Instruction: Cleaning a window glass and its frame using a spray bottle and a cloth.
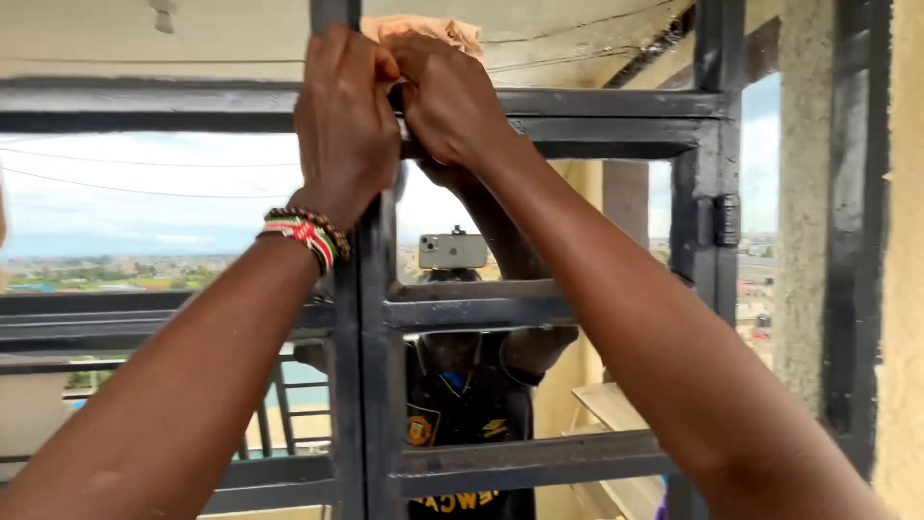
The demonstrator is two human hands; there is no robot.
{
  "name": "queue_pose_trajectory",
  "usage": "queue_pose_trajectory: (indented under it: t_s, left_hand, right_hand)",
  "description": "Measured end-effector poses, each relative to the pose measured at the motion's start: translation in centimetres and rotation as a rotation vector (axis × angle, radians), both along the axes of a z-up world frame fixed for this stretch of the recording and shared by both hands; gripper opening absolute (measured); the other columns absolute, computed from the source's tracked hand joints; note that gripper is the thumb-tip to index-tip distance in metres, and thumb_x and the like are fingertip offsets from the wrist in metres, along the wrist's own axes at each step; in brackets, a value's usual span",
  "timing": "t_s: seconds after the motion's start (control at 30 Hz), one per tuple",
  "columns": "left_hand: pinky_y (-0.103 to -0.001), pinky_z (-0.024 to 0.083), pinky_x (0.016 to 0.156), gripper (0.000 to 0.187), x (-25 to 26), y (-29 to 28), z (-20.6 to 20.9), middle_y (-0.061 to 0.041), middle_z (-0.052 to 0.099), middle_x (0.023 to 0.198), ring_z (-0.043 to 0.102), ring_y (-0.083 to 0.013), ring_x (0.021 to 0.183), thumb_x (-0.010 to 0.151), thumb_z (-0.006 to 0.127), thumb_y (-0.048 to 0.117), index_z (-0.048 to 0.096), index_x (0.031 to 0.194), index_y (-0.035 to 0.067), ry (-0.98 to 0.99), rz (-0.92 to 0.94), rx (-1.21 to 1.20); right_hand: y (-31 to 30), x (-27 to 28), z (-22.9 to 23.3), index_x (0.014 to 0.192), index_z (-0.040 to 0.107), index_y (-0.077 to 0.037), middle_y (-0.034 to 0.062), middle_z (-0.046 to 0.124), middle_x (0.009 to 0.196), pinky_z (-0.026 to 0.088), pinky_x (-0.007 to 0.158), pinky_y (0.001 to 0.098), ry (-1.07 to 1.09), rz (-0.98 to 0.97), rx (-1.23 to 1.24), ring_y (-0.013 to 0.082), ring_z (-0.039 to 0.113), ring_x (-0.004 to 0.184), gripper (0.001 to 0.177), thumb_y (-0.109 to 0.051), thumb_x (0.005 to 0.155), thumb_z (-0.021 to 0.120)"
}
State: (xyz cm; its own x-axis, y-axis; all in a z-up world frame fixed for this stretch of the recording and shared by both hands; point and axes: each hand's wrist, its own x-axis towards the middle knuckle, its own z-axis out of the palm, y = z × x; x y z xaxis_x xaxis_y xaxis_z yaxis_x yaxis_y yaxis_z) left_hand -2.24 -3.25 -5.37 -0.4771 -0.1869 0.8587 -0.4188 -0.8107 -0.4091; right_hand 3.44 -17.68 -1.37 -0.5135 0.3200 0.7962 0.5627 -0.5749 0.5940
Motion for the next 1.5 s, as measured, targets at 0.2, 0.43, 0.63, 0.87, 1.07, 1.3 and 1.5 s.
queue_pose_trajectory:
  t_s: [0.2,0.43,0.63,0.87,1.07,1.3,1.5]
  left_hand:
    - [-0.043,0.054,0.079,0.014,-0.6,-1.6,0.7,-0.012,0.06,0.102,0.062,-0.0296,0.099,0.089,0.058,-0.012,0.064,0.091,0.001,-0.03,0.057,0.094]
    - [-0.046,0.053,0.083,0.014,-0.1,-5.2,-0.5,-0.013,0.06,0.103,0.062,-0.0312,0.101,0.091,0.057,-0.012,0.066,0.094,-0.001,0.119,-0.025,0.153]
    - [-0.045,0.055,0.077,0.007,2.7,-11.8,2.2,-0.015,0.063,0.095,0.065,-0.0319,0.093,0.09,0.063,-0.004,0.068,0.086,-0.002,0.048,-0.023,0.025]
    - [-0.041,0.059,0.062,0.013,4.2,-13.2,2.2,-0.015,0.067,0.083,0.067,-0.0272,0.083,0.088,0.064,-0.002,0.075,0.081,-0.003,0.1,0.105,-0.1]
    - [-0.041,0.059,0.062,0.01,3.8,-13.3,1.8,-0.015,0.067,0.085,0.068,-0.0282,0.087,0.085,0.066,-0.001,0.072,0.077,-0.003,0.005,0.157,-0.095]
    - [-0.039,0.059,0.061,0.011,4.8,-13.6,1.7,-0.014,0.068,0.089,0.068,-0.0272,0.089,0.087,0.065,-0.004,0.073,0.079,-0.003,-0.026,0.098,-0.132]
    - [-0.042,0.059,0.065,0.008,4.6,-13.2,2.6,-0.011,0.068,0.086,0.068,-0.0268,0.086,0.085,0.068,0.0,0.073,0.079,0.0,-0.042,0.091,-0.154]
  right_hand:
    - [-13.2,2.1,-0.9,0.115,0.07,0.009,0.0307,0.063,0.125,0.052,0.095,0.0469,0.043,-0.068,0.093,0.0414,0.063,0.111,0.028,0.001,0.097,0.051]
    - [-14.4,2.9,-0.1,0.092,0.071,0.005,0.0232,0.062,0.094,0.048,0.083,0.0515,0.063,-0.186,0.413,0.0372,0.059,0.093,0.02,-0.014,0.094,0.065]
    - [-18.1,2.4,-2.0,0.119,0.069,0.007,0.028,0.064,0.12,0.049,0.098,0.0518,0.061,-0.189,0.111,0.0432,0.06,0.117,0.033,-0.006,0.09,0.061]
    - [-21.5,7.1,3.1,0.137,0.057,0.016,0.037,0.049,0.145,0.04,0.111,0.0531,0.077,-0.373,0.42,0.0512,0.046,0.136,0.047,-0.01,0.097,0.058]
    - [-16.7,2.4,-1.0,0.137,0.061,0.005,0.0279,0.061,0.142,0.041,0.114,0.0497,0.265,-0.106,0.071,0.0406,0.056,0.135,0.04,-0.009,0.101,0.052]
    - [-21.8,4.6,3.0,0.127,0.065,0.005,0.0259,0.068,0.13,0.059,0.089,0.0464,-0.004,-0.25,0.301,0.0411,0.072,0.109,0.032,-0.004,0.099,0.053]
    - [-14.0,4.4,3.0,0.136,0.058,0.009,0.0285,0.064,0.134,0.052,0.101,0.049,0.052,-0.048,0.23,0.0426,0.063,0.121,0.047,-0.004,0.091,0.055]
